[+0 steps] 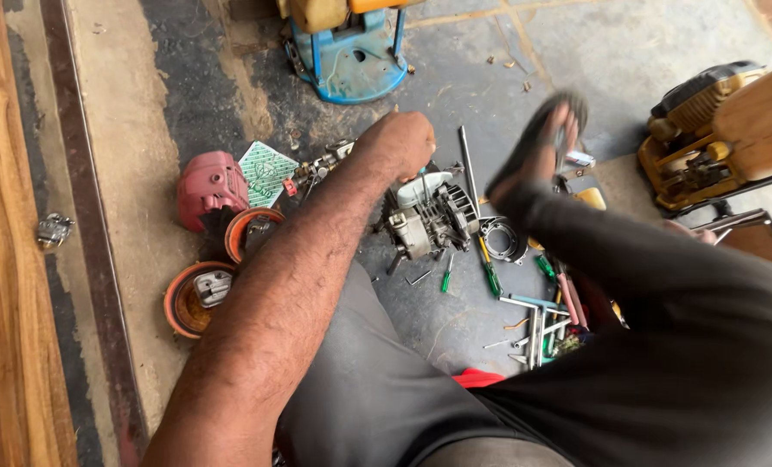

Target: The person sits on the workshop floor repairing a small engine, likely from a brush cutter. They manipulate the engine housing and sprocket by hand, fit small parts, and use a screwdriver to loosen and tighten components while turning the engine over to reach different sides.

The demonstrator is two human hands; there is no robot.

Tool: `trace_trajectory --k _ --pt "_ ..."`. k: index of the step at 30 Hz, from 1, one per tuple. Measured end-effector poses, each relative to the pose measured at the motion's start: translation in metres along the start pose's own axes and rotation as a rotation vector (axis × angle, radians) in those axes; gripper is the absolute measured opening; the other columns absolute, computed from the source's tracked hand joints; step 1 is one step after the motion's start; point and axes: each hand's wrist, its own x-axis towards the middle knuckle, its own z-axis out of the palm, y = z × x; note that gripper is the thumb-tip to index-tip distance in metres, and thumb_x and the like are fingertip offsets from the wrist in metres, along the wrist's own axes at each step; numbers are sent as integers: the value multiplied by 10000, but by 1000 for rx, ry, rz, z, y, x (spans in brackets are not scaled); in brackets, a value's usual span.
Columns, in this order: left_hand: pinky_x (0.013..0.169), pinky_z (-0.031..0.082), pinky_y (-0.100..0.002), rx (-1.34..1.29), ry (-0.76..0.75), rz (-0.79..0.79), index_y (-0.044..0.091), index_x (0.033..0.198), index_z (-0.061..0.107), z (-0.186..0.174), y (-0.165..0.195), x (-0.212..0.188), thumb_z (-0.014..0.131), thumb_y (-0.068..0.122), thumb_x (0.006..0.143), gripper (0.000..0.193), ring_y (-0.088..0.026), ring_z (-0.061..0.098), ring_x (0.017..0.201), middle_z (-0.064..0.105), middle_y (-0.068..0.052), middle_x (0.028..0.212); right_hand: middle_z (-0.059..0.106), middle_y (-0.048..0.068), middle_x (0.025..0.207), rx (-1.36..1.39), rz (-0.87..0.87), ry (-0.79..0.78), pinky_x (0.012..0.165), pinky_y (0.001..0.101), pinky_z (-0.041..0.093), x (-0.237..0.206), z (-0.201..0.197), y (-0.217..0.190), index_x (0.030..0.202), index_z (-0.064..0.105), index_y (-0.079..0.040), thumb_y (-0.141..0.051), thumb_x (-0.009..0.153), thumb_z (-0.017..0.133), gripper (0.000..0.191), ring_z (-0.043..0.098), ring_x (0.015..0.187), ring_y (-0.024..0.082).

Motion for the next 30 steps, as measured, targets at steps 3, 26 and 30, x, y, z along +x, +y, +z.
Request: trace_trajectory --k 3,26,30 --pt "767 646 -387 -138 -149 -105 32 868 790 -6 2 5 582 189 963 277 -201 744 646 798 -108 780 698 100 1259 -74 48 -37 971 325 524 -15 -1 4 1357 630 -21 -257 1041 597 396 655 1157 181" --pt "812 592 -484 -31 178 -174 52 1086 679 8 14 1 719 188 936 207 -342 733 939 753 -174 1002 739 69 1214 -842 -241 -682 947 315 549 44 83 -211 1282 663 -53 -201 1021 564 315 685 1127 141" --pt "780 602 -403 -389 248 -280 52 999 732 19 14 4 707 198 897 180 -251 771 874 794 -144 947 746 64 1207 -757 -531 -639 943 314 554 63 123 -272 1268 669 -59 -191 1018 558 304 690 1122 134"
